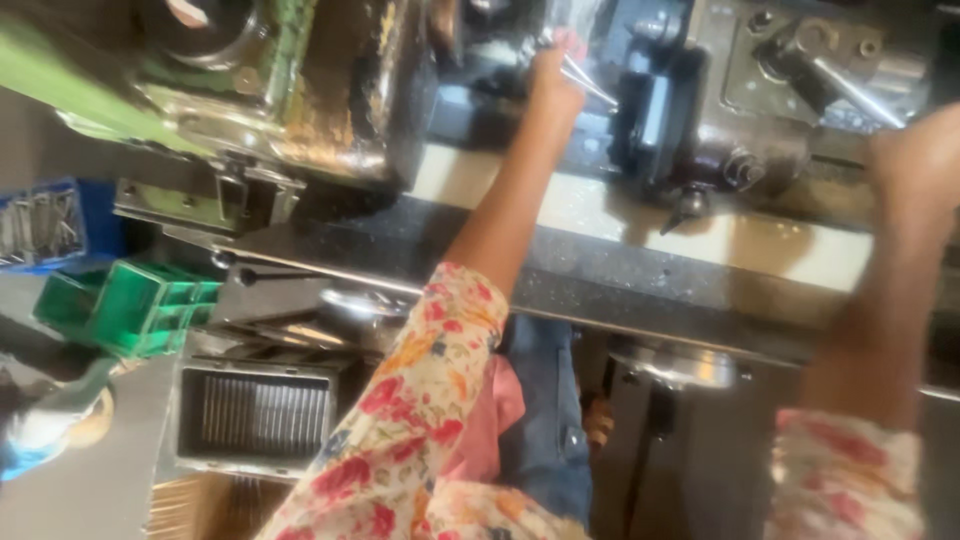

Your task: The person operates a metalworking lathe, repeatedly picking up small metal rods from a tray, inserting them into the machine, and using a wrench to tighten a component. The person then removes the rods and places them back into the tray.

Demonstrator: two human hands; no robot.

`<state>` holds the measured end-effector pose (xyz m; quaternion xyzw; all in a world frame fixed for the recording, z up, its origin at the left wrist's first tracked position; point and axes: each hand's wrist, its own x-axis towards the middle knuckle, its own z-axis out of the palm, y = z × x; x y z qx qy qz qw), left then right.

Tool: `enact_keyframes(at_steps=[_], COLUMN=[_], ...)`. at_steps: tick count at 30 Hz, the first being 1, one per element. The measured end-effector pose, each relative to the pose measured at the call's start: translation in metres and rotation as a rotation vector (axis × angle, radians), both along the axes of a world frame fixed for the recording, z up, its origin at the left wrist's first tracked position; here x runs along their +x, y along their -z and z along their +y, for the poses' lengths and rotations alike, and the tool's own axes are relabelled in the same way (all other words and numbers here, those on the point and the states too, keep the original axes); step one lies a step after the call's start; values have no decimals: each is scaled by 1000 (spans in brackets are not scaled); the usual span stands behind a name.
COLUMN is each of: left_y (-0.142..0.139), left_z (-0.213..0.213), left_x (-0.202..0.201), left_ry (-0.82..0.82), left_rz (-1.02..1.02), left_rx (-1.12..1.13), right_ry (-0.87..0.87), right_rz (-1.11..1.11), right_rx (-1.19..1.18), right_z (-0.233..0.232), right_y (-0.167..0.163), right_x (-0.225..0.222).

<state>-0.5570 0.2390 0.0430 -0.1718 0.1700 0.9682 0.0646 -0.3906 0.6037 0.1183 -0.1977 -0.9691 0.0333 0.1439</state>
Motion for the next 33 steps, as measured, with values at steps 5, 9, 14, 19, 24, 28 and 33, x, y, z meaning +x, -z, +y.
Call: enact_keyframes(at_steps=[5, 9, 14, 19, 24, 28, 33], left_y=[-13, -17, -20, -15, -15, -19, -15], left_z=[1, 0, -1, -13, -15, -10, -7], left_x=[4, 13, 8, -3, -11, -11, -2], left_ry=[-117, -167, -141, -185, -169, -179, -179], left_rz=[-97, -22, -163, 97, -39, -98, 259], left_rx=[93, 24, 26, -170, 159, 208, -459], right_ry=[-14, 4, 33, 45, 63, 87, 114], right_rz=[-155, -227, -287, -302, -332, -359, -383], right_rx=[-98, -103, -102, -77, -66, -34, 20], right_z=[3, -9, -12, -4, 2, 4, -1], right_y=[-23, -32, -38, -34, -24, -21, -26], right_x=[-22, -28, -29, -29, -32, -35, -33])
